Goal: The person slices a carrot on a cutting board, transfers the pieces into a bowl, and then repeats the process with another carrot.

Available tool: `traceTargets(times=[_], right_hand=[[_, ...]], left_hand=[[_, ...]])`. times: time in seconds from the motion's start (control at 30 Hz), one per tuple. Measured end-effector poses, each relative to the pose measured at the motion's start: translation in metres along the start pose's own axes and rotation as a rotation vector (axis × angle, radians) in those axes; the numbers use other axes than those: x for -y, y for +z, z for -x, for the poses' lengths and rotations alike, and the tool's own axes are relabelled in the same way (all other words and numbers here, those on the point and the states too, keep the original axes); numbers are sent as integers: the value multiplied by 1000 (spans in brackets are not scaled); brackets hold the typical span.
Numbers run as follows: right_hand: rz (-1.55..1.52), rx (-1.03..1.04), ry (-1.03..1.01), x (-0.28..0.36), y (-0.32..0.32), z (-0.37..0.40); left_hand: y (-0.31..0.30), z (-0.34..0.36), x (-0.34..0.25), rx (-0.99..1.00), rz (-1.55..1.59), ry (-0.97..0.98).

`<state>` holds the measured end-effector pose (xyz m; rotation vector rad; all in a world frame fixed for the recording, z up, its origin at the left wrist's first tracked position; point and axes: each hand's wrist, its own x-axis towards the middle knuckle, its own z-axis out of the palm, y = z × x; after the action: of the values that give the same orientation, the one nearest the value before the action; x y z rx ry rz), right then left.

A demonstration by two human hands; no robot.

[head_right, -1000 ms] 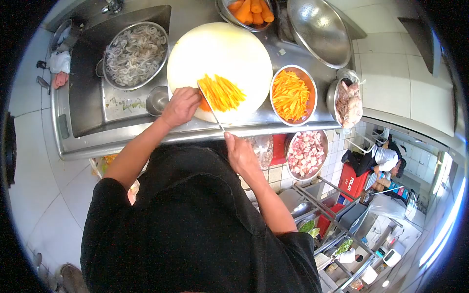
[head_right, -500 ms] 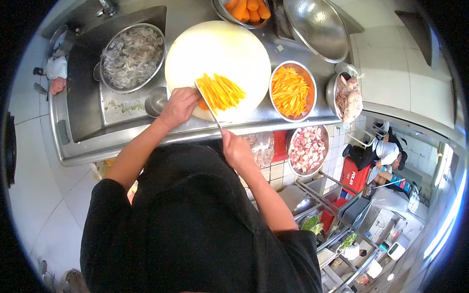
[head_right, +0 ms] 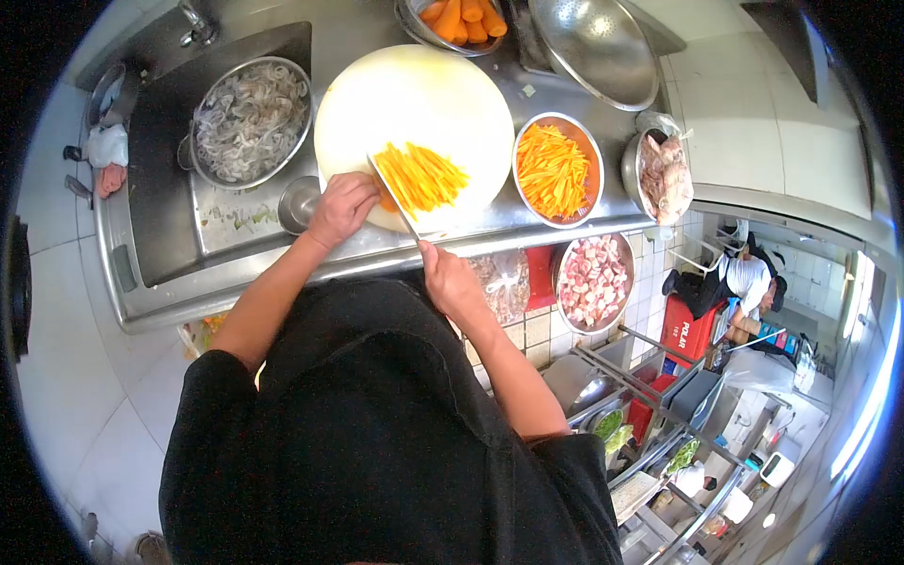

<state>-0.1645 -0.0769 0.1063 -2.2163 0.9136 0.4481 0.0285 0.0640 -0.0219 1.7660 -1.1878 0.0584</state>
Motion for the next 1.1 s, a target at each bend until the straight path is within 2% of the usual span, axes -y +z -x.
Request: traceTargets(times=[0.17,0.27,0.37,0.63,0.87,1.1], right_hand=[[-28,5,-37,6,-15,14],[23,-20,-76,-7,3,8],[59,-20,-14,7,8,2],[-9,0,-31,9,-7,17],[39,-39,-49,-5,13,0],[-17,-24,-18,15,-4,20]], left_hand=[[0,1,3,-18,-69,61],[1,0,3,-14,-52,57],[4,5,9,-29,-31,39],[1,3,8,-8,-58,49],[5,5,9,-57,17,31],[2,3,7,-56,-1,50]])
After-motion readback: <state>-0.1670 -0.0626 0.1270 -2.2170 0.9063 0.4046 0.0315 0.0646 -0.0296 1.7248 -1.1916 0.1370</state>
